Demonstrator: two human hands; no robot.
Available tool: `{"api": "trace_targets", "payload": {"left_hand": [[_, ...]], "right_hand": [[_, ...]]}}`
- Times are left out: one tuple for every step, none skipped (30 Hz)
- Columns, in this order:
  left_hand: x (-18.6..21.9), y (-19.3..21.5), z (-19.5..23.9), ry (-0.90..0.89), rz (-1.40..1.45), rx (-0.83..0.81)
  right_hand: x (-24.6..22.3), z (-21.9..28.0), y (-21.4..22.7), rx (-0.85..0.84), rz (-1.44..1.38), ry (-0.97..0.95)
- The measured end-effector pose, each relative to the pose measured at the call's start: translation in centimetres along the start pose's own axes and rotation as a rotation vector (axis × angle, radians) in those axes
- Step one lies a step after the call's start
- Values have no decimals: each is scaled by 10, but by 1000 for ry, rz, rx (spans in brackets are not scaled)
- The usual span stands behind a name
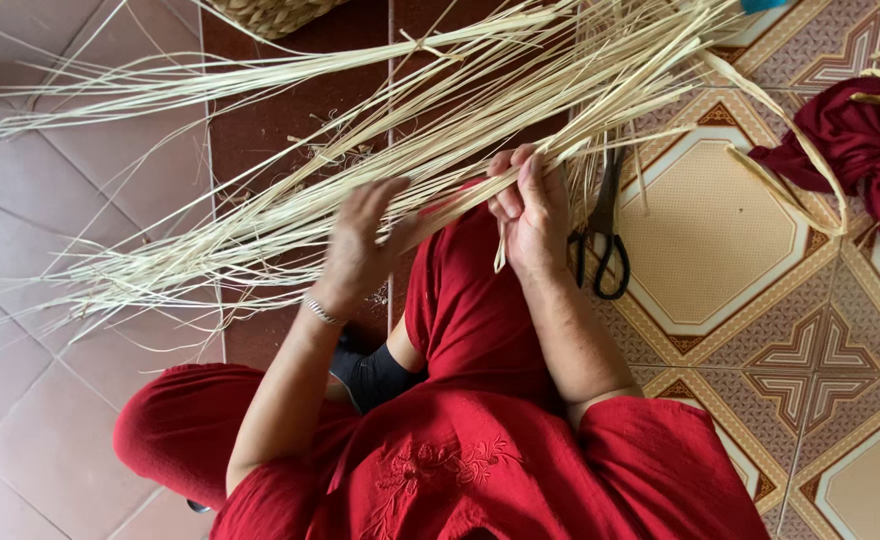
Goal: The person sits on the floor and uses a knife to split long dried plant fibers into thinner strands. They repeatedly scrape the knife along the fibers, peel off the resulting thin strips, and gather the processed material into a bundle.
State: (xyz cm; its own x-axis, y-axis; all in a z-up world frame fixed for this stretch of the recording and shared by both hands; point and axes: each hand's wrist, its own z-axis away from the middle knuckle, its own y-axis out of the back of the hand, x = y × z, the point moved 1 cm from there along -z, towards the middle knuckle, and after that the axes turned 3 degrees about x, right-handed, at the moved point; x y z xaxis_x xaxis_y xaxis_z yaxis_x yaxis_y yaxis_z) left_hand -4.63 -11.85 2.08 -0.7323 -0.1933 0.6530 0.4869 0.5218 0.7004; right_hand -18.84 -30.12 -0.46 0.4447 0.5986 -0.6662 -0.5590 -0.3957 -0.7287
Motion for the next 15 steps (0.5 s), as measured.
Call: {"api": "trace_targets", "payload": {"left_hand": [[10,-9,-9,-44,115,-3],[20,-16,-15,-89,229,-7],[28,-23,-18,36,281,-70],[37,-30,-18,161,332,-135],[42,-35,-16,284,383,-207],[45,-39,-14,220,381,-168],[47,-45,-13,154,379,-130],[48,-50,-11,89,377,-92],[47,-53,-8,157,388,-100],[46,-56,-6,225,398,-109],[45,-58,-3,295,409,-117],[46,-59,0,303,406,-171],[47,-59,3,310,402,-223],[49,-60,5,318,398,-276],[53,-62,6,275,381,-266]], "right_hand": [[1,4,-6,-43,30,12],[2,10,-11,-87,59,23],[2,16,-14,-126,91,40],[-1,22,-13,-102,98,17],[-2,30,-11,-75,104,-5],[-3,35,-7,-48,109,-27],[-6,39,-1,-26,196,-38],[-10,42,9,-2,283,-49],[-15,44,22,23,369,-61],[-21,45,37,25,454,-103],[-30,47,56,26,541,-147],[-39,48,74,26,628,-191],[-51,48,93,43,666,-212],[-65,47,109,60,705,-233],[-76,47,121,76,743,-255]]}}
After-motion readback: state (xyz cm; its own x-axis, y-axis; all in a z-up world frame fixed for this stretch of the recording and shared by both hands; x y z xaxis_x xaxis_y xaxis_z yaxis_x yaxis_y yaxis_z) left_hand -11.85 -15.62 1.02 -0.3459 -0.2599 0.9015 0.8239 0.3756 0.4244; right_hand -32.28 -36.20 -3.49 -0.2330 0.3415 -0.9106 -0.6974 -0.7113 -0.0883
